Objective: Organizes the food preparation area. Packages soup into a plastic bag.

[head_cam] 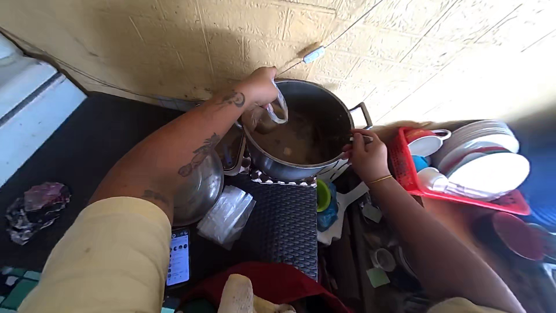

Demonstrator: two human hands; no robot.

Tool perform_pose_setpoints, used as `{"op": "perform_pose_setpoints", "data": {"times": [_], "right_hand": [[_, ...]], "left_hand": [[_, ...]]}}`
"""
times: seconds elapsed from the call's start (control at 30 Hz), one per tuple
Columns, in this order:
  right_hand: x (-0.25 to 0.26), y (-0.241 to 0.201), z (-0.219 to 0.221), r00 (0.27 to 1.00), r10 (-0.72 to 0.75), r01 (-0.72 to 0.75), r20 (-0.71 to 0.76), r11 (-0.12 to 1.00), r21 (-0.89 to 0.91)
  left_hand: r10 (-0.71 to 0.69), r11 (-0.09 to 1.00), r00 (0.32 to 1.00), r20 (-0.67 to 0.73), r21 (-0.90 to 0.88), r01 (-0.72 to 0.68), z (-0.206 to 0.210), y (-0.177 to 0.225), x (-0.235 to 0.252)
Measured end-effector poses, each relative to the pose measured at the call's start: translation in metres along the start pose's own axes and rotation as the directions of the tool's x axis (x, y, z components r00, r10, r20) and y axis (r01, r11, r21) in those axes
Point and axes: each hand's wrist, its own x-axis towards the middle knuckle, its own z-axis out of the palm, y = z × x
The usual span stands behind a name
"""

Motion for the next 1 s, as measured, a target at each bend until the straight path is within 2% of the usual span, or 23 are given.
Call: {"op": "perform_pose_setpoints", "data": {"times": [0.07,0.13,0.2,0.3,0.57,0.73,0.93,1.0], "right_hand": [[0.004,0.003,-0.002,0.978,0.199,-0.175,-0.062,0.944,0.279],[0.005,0.003,-0.003,0.929,0.362,-0.283,-0.079,0.832,0.476],[0.002,0.001,-0.004,0.891,0.446,-0.318,-0.082,0.743,0.589],[0.001,0.000,-0.004,0.874,0.480,-0.320,-0.075,0.686,0.653],[0.005,-0.024,-0.030,0.909,0.399,-0.200,-0.123,0.674,0.711],[0.006,-0.053,-0.058,0.945,0.274,-0.087,-0.179,0.738,0.669],[-0.007,-0.087,-0.079,0.973,0.181,-0.058,-0.144,0.792,0.607],[-0.015,-0.092,-0.075,0.987,0.091,0.000,-0.132,0.823,0.568]], "left_hand": [[-0.007,1.000,1.000,0.003,0.012,0.006,-0.004,0.001,-0.003],[-0.010,1.000,1.000,0.005,-0.013,0.010,-0.007,0.001,-0.004],[-0.007,0.998,1.000,-0.002,-0.062,0.007,-0.006,0.001,-0.006],[0.003,0.993,1.000,-0.007,-0.116,-0.004,-0.003,-0.001,-0.009],[0.016,0.950,1.000,-0.025,-0.312,-0.023,0.010,-0.006,-0.005],[0.012,0.935,1.000,-0.017,-0.353,-0.017,0.026,-0.005,0.003],[-0.037,0.922,0.999,-0.017,-0.385,0.028,0.048,-0.005,0.019],[-0.028,0.913,0.999,-0.016,-0.407,0.020,0.053,-0.004,0.022]]}}
